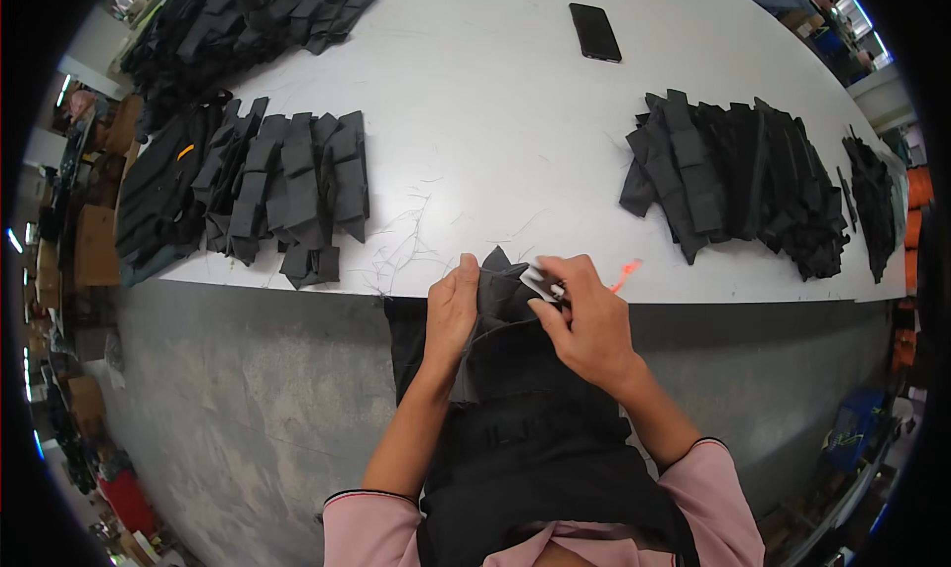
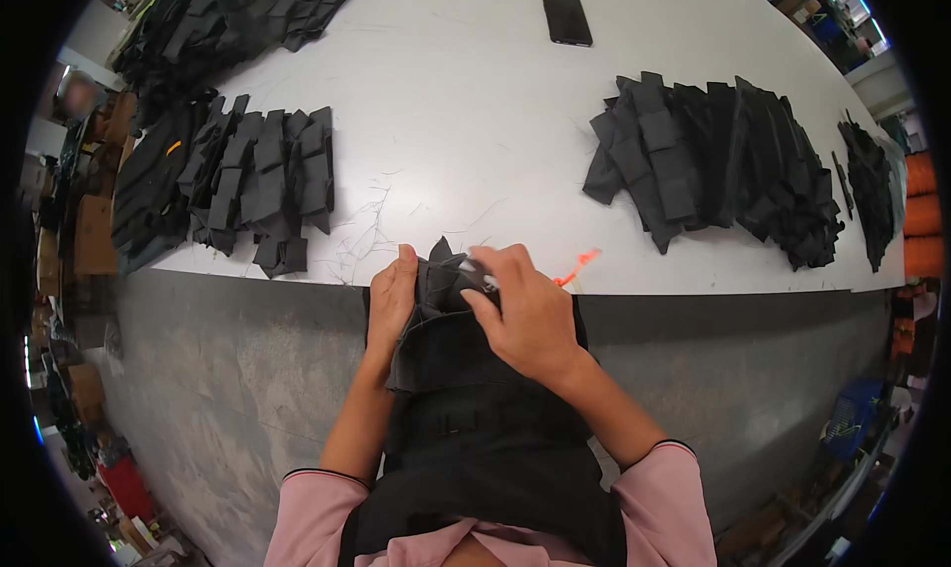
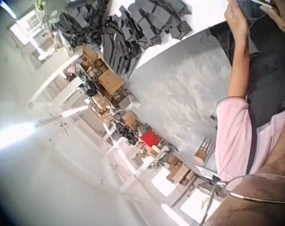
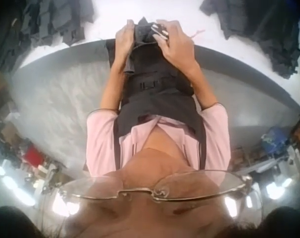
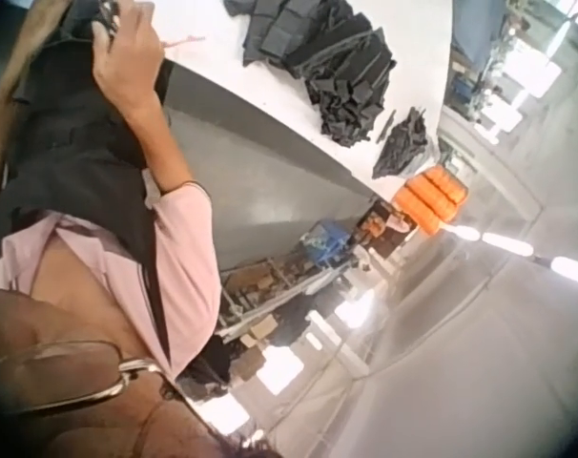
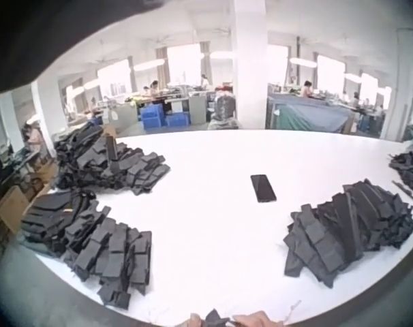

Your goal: Use a small pair of snips to trim excess threads from black fabric components.

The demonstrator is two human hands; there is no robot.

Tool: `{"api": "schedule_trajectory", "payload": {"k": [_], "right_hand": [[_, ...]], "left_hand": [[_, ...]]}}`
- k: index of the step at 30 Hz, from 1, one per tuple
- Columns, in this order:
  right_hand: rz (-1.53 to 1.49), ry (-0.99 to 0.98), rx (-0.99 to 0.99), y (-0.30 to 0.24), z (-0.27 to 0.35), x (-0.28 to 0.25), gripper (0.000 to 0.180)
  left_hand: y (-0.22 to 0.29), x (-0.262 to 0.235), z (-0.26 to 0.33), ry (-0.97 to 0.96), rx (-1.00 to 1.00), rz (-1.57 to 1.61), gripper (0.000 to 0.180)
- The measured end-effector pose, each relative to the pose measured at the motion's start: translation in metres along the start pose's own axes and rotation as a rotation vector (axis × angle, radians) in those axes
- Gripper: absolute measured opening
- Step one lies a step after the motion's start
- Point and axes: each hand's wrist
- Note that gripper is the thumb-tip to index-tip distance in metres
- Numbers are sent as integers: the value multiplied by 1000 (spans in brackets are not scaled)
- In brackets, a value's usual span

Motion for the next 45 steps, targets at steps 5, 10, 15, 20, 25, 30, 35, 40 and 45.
{"api": "schedule_trajectory", "payload": {"k": [5, 10, 15, 20, 25, 30, 35, 40, 45], "right_hand": [[199, -92, -192, -4, -2, -7, 37], [168, -49, -255, -1, -1, -5, 37], [126, 28, -288, 1, 2, -3, 37], [211, 34, -318, 2, 5, 0, 32], [-85, 53, -109, -2, 3, -3, 25], [-50, -47, -176, 7, -3, -10, 20], [52, -161, -385, 2, -17, -24, 21], [171, -302, -510, -1, -27, -30, 23], [170, -344, -564, -3, -32, -28, 23]], "left_hand": [[5, 7, 2, 7, 72, -71, 49], [4, 7, 2, -1, 103, -135, 50], [0, 6, 0, -52, 63, -71, 50], [7, 9, 7, -53, 57, -75, 49], [5, 4, 5, -75, -28, -43, 49], [4, -7, 3, -263, -156, 29, 49], [4, -15, 3, -265, -200, 2, 50], [2, -18, 2, -288, -191, -11, 51], [1, -18, 2, -293, -141, -95, 52]]}}
Point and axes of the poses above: each hand's wrist, its own z-axis away from the middle knuckle, its own x-axis out of the palm, y = z × x, and after that the axes turned 4 degrees about -x, right-handed
